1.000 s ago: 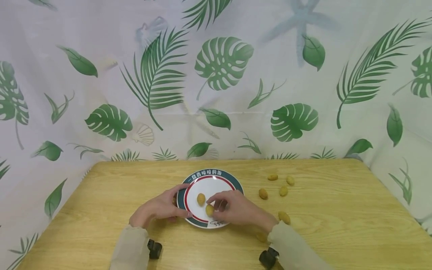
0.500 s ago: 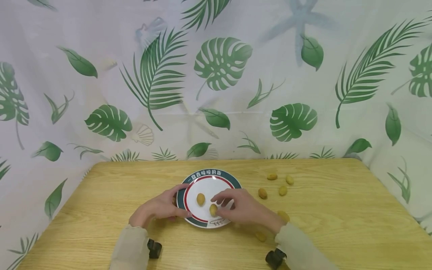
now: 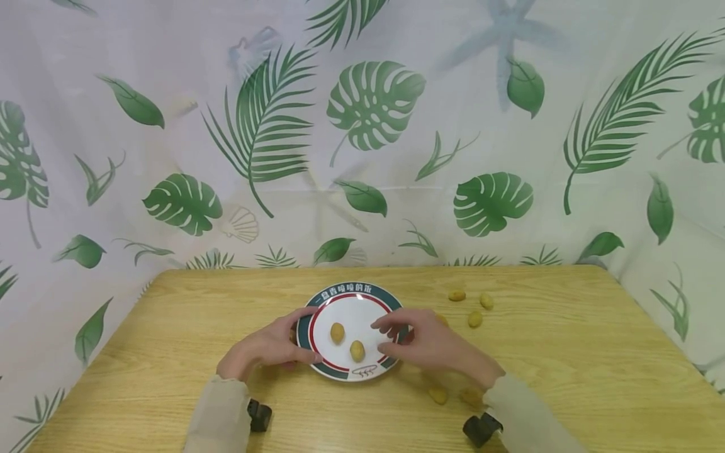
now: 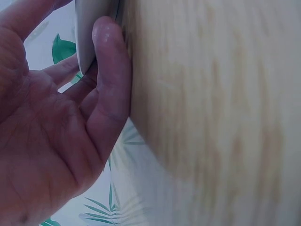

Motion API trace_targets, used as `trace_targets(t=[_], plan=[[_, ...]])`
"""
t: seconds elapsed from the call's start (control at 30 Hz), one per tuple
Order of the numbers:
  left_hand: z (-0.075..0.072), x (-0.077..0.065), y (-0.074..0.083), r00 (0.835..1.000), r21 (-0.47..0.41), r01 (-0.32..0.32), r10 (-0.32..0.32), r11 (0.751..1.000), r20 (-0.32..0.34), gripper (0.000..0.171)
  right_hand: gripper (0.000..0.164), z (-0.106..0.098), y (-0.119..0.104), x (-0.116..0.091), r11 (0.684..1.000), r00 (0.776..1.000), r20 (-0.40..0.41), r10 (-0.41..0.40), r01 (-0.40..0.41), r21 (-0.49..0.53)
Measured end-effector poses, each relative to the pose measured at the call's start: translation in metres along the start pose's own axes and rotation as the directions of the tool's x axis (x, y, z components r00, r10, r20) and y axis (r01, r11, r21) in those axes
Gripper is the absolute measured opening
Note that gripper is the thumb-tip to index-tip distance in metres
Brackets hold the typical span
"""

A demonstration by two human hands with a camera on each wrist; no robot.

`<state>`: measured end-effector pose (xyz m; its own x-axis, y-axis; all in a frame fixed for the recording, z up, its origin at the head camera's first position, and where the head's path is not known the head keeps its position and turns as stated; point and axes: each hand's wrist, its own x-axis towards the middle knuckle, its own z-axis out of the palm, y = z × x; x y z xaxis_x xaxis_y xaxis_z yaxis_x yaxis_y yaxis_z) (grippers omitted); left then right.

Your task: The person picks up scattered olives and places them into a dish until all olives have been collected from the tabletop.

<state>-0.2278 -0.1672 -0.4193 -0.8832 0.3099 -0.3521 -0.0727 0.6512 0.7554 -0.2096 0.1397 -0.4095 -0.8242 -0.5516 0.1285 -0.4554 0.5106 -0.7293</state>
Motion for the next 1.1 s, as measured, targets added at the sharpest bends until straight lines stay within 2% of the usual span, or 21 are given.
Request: trace_targets(t=[0.47, 0.83, 1.1], plan=[[-0.001, 0.004, -0.003, 1.0, -0.031, 0.004, -0.004, 1.0, 0.001, 0.094, 0.033, -0.023, 0.009, -0.016, 0.999, 0.998, -0.064, -0.003, 0.005, 0.032], [-0.001, 0.002, -0.002, 1.0, -0.045, 0.004, -0.004, 0.999, 0.009, 0.093, 0.034, -0.041, 0.021, -0.037, 0.999, 0.992, -0.122, 0.009, -0.014, -0.041], [-0.001, 0.003, -0.002, 1.0, -0.048, 0.009, -0.008, 0.999, 0.005, 0.093, 0.032, -0.054, 0.027, -0.057, 0.998, 0.988, -0.151, 0.024, -0.032, -0.051]])
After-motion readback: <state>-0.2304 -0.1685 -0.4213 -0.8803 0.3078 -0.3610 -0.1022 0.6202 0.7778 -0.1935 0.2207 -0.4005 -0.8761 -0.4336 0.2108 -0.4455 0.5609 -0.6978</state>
